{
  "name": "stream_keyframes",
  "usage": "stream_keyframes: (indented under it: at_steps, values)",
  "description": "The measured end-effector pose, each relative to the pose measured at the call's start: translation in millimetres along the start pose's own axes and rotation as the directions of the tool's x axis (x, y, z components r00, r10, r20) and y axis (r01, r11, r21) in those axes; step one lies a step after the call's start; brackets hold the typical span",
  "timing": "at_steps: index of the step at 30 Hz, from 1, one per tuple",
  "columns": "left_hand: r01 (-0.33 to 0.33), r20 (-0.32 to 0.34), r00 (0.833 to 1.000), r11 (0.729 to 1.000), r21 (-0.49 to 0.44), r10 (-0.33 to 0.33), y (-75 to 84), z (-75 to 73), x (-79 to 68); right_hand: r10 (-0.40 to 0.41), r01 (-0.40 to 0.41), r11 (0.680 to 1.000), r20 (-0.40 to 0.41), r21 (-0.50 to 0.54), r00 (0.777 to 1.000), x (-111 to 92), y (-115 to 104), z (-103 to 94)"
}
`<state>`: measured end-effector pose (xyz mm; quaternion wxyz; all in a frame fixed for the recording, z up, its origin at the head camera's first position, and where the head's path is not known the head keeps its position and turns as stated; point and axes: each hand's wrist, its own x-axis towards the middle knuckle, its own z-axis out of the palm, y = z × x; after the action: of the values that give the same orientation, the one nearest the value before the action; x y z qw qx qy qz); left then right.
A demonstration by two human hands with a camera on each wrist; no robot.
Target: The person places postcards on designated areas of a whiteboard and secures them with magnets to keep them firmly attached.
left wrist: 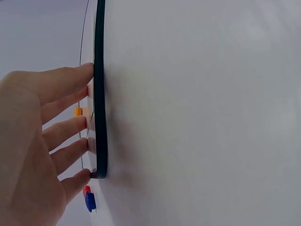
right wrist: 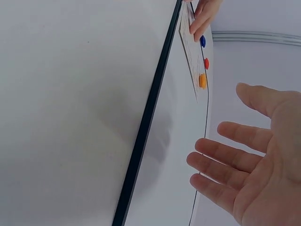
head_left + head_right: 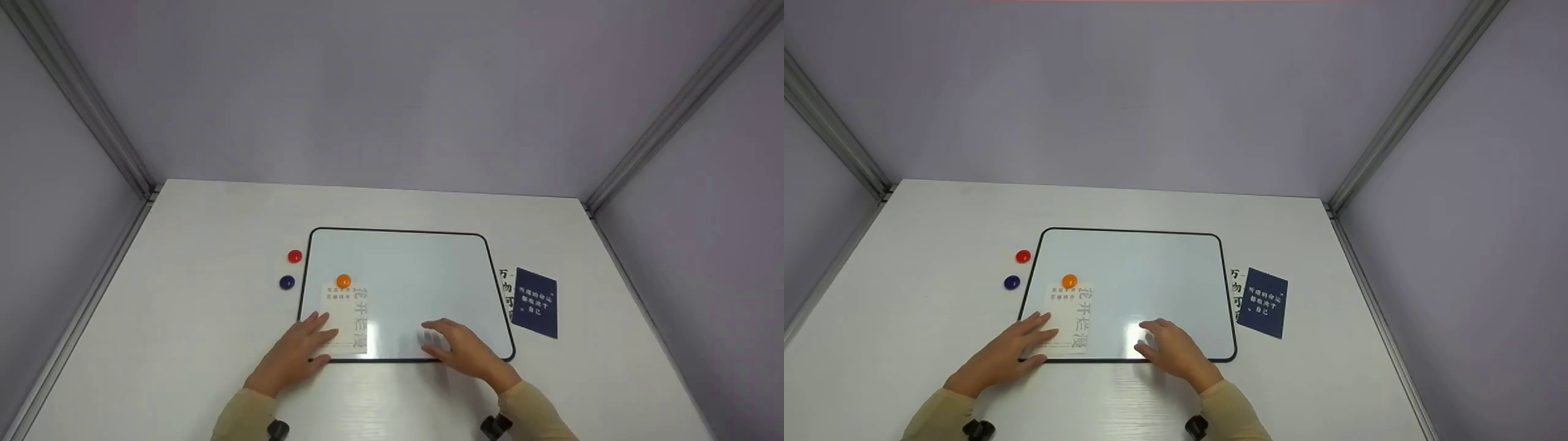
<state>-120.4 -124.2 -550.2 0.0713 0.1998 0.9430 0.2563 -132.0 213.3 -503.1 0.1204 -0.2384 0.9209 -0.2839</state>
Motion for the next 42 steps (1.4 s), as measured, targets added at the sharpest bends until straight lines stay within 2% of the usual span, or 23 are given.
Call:
stream_keyframes:
  at_steps: [17, 25, 42]
  values:
    - [0.018, 0.020, 1.000, 1.000, 0.012, -0.018, -0.5, 0.6, 1.8, 0.087, -0.084, 0.995, -0.064, 0.051, 0.994, -7, 21, -18.9]
    - [0.031, 0.032, 0.999, 0.999, -0.015, -0.030, 1.9, -1.6, 1.2, 0.158, -0.151, 0.986, -0.097, 0.076, 0.983, -11, 29, -27.3]
    - [0.017, 0.032, 0.999, 1.000, -0.007, -0.017, 0.9, -1.0, 2.2, 0.229, -0.218, 0.972, -0.154, 0.085, 0.961, -18, 51, -42.0]
